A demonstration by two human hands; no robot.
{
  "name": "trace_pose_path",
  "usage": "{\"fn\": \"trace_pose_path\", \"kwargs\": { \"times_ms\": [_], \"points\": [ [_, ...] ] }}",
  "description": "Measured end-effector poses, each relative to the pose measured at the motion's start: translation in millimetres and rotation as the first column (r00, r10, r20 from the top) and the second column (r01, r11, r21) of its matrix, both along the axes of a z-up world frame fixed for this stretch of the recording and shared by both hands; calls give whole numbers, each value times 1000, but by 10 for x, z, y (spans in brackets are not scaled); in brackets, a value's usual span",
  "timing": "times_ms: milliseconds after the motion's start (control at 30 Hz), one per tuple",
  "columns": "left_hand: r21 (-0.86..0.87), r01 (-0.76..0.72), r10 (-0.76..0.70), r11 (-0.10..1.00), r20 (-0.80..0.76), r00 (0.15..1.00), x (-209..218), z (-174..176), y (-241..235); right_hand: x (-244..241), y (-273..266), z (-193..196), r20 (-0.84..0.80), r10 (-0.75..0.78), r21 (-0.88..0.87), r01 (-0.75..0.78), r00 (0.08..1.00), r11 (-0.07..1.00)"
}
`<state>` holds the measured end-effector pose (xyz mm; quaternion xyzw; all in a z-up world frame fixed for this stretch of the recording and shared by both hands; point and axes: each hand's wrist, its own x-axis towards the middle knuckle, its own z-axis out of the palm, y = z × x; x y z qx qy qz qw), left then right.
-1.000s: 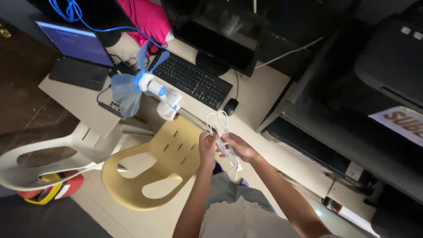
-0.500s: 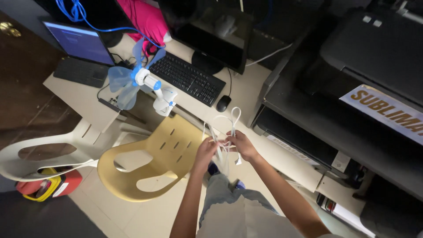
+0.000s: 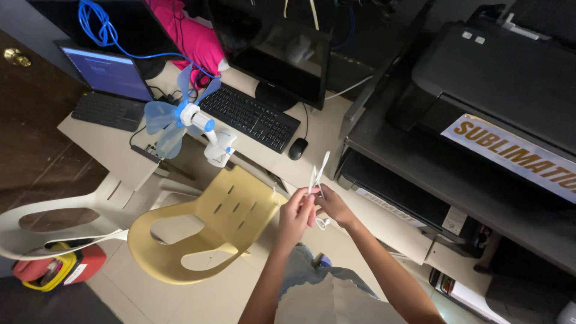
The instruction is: The person cleans a small blue and white desk fan using a fluffy duster, wiping the blades and body. They then plug the fan into a power strip and move two bottles of cleaning solution to a different location on the desk.
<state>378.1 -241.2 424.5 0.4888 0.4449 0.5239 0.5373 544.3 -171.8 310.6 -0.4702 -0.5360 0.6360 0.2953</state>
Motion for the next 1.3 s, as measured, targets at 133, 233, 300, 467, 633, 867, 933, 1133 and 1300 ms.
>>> {"fn": "trace_pose_path", "kwargs": {
  "times_ms": [133,233,300,467,633,867,933,1133,1300],
  "points": [
    [38,21,-22,999,15,1000,23,88,25,119,-45,84,15,-33,29,33,999,999],
    [48,21,-23,999,33,999,5,94,72,229,-73,319,85,-60,96,51,995,994],
    [45,26,-29,999,61,998,-8,162,100,291,-90,543,177,-96,215,56,980,975],
    [40,89,-92,995,113,989,45,371,131,361,-174,970,124,-155,272,117,980,955],
    [75,165,-175,983,166,970,121,409,185,415,-319,1373,-45,-156,192,162,987,968],
    [255,218,-247,942,87,965,368,473,230,444,-549,1375,-133,106,236,-73,985,969],
    [260,257,-286,931,76,955,463,545,212,448,-619,1171,-75,135,284,-108,988,953],
    [385,380,-393,841,-48,918,687,726,151,682,-823,1107,-58,-142,290,153,988,945],
    [528,440,-387,727,-214,897,862,567,99,1096,-1059,1524,-187,-420,238,456,888,857]
  ]
}}
